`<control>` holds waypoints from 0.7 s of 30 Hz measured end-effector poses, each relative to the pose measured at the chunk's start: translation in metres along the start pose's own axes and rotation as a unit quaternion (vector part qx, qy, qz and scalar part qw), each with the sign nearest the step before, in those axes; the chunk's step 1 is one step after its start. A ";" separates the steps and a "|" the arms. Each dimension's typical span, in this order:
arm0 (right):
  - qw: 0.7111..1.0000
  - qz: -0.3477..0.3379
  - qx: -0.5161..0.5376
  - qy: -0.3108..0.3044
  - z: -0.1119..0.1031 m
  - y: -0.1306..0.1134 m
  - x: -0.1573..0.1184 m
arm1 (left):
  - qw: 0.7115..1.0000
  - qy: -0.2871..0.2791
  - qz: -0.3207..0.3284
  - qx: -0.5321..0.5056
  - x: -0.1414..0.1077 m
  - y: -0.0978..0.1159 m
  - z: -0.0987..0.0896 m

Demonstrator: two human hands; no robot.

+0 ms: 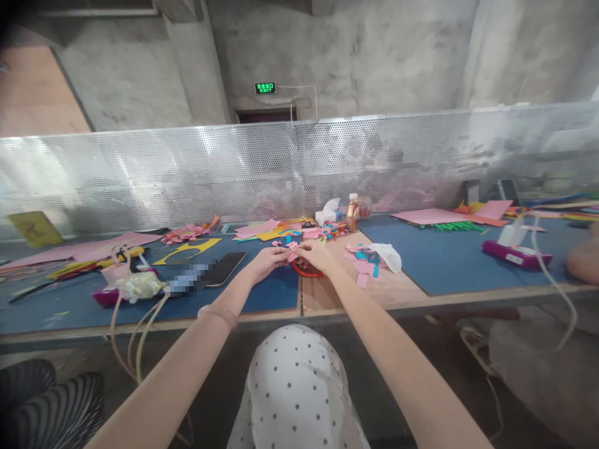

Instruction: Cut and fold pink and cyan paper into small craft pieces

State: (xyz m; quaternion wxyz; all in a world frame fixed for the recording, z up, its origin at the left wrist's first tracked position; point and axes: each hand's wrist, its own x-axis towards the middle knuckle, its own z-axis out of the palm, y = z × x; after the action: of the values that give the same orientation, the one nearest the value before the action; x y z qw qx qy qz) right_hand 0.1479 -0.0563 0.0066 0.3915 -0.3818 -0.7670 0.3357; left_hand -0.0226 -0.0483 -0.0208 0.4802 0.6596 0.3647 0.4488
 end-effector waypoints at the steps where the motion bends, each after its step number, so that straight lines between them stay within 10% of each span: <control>1: 1.000 0.001 0.000 0.000 0.000 0.000 0.000 | 1.000 -0.001 0.000 0.001 0.000 0.000 0.000; 21: 1.000 0.007 0.006 -0.004 0.001 0.003 0.002 | 1.000 -0.011 0.001 0.015 0.001 -0.002 -0.001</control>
State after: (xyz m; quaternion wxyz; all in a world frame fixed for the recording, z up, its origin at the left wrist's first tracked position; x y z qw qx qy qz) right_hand 0.1477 -0.0534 0.0044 0.3882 -0.3832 -0.7642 0.3443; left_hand -0.0235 -0.0465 -0.0219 0.4738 0.6719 0.3655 0.4364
